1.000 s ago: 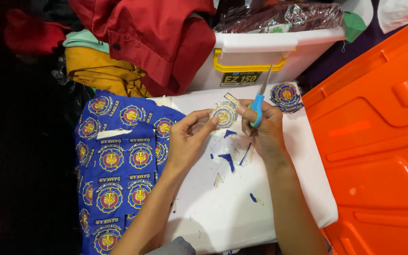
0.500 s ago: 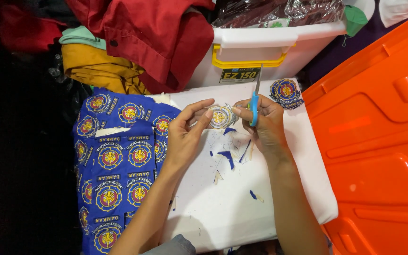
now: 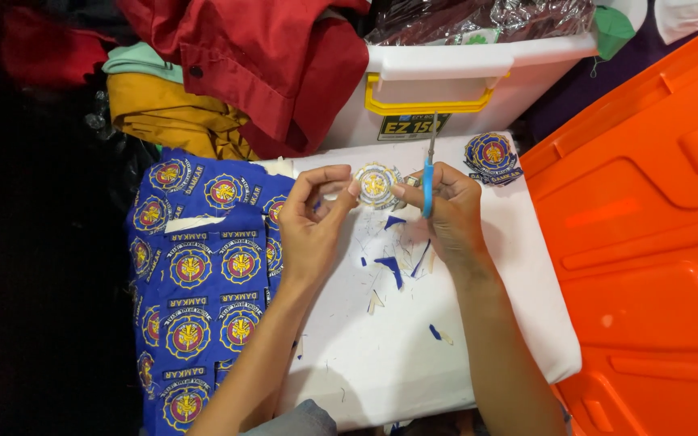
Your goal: Using scissors to cut out individual embroidered patches from a larger sheet of patterned fabric.
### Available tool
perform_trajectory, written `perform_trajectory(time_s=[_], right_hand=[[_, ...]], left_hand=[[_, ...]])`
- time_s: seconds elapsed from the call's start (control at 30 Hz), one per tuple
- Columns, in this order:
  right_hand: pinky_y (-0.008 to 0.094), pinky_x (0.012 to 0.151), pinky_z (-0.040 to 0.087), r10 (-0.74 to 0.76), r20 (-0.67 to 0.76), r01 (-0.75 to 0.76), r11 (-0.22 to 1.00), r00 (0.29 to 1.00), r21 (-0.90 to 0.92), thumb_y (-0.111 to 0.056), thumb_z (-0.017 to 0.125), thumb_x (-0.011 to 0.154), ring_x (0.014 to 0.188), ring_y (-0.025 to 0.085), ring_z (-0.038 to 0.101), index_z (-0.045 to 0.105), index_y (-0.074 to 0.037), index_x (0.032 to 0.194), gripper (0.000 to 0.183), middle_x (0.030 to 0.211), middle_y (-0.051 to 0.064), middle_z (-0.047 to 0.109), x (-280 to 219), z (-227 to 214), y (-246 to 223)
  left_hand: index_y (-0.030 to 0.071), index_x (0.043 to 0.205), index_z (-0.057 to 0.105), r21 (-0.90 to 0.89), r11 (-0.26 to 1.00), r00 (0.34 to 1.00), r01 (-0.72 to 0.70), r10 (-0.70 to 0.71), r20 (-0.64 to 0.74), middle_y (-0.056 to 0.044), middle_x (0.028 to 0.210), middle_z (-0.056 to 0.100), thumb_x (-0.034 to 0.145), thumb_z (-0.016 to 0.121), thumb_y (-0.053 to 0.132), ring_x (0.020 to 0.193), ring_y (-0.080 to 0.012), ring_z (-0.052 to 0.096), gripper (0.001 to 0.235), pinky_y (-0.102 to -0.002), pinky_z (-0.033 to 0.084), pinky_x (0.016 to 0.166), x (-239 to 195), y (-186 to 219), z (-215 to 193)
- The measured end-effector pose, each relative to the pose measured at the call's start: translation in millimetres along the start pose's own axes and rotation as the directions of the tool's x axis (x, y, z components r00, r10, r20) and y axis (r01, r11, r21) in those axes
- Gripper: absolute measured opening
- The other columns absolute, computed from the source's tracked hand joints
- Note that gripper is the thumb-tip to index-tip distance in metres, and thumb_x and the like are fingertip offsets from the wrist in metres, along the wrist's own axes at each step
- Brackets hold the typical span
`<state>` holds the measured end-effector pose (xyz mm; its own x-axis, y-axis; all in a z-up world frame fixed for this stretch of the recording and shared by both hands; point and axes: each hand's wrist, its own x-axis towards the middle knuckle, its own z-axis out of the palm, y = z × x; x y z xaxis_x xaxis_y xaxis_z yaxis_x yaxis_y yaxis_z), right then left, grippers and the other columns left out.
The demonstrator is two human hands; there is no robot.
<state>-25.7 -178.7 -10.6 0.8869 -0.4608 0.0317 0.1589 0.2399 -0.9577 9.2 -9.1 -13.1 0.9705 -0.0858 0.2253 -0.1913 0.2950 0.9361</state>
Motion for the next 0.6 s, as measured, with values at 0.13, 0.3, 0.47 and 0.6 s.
perform_trajectory(time_s=[0.13,0.3,0.47,0.6], right_hand=[[0.018,0.057,0.048,-0.095,-0.084,0.091,0.995,0.992,-0.048,0.004,0.091,0.074,0.062,0.007,0.059,0.054,-0.005,0.068,0.039,0.075,0.009,0.067,0,3,9],[0.019,0.06,0.048,-0.195,-0.143,0.185,0.98,0.97,-0.078,0.007,0.092,0.074,0.064,0.007,0.059,0.048,-0.005,0.069,0.045,0.076,0.009,0.064,-21,27,-4],[0.02,0.06,0.051,-0.192,-0.128,0.185,0.981,0.973,-0.064,0.006,0.091,0.074,0.066,0.01,0.063,0.051,-0.004,0.067,0.042,0.079,0.011,0.067,-18,26,10],[0.018,0.058,0.051,-0.206,-0.107,0.198,0.977,0.973,-0.078,0.005,0.092,0.075,0.068,0.008,0.064,0.052,-0.005,0.067,0.042,0.082,0.011,0.068,-16,25,17]], left_hand=[[0.002,0.093,0.074,0.157,0.985,0.997,-0.075,0.07,0.038,-0.009,0.105,0.064,0.083,0.086,0.006,0.088,-0.0153,0.068,0.016,-0.026,0.063,0.072,-2,7,-1],[0.0,0.095,0.08,0.166,0.982,0.996,-0.088,0.084,0.032,-0.011,0.089,0.07,0.081,0.086,0.0,0.074,-0.0157,0.075,0.015,-0.026,0.066,0.07,-5,5,-1],[0.001,0.094,0.08,0.191,0.961,0.979,-0.201,0.201,0.018,-0.017,0.093,0.076,0.078,0.084,-0.006,0.083,-0.0244,0.077,0.017,-0.03,0.066,0.075,-6,13,3],[0.005,0.098,0.081,0.274,0.923,0.962,-0.272,0.268,0.051,-0.017,0.101,0.079,0.079,0.085,0.001,0.093,-0.0294,0.078,0.02,-0.034,0.065,0.079,-4,17,5]])
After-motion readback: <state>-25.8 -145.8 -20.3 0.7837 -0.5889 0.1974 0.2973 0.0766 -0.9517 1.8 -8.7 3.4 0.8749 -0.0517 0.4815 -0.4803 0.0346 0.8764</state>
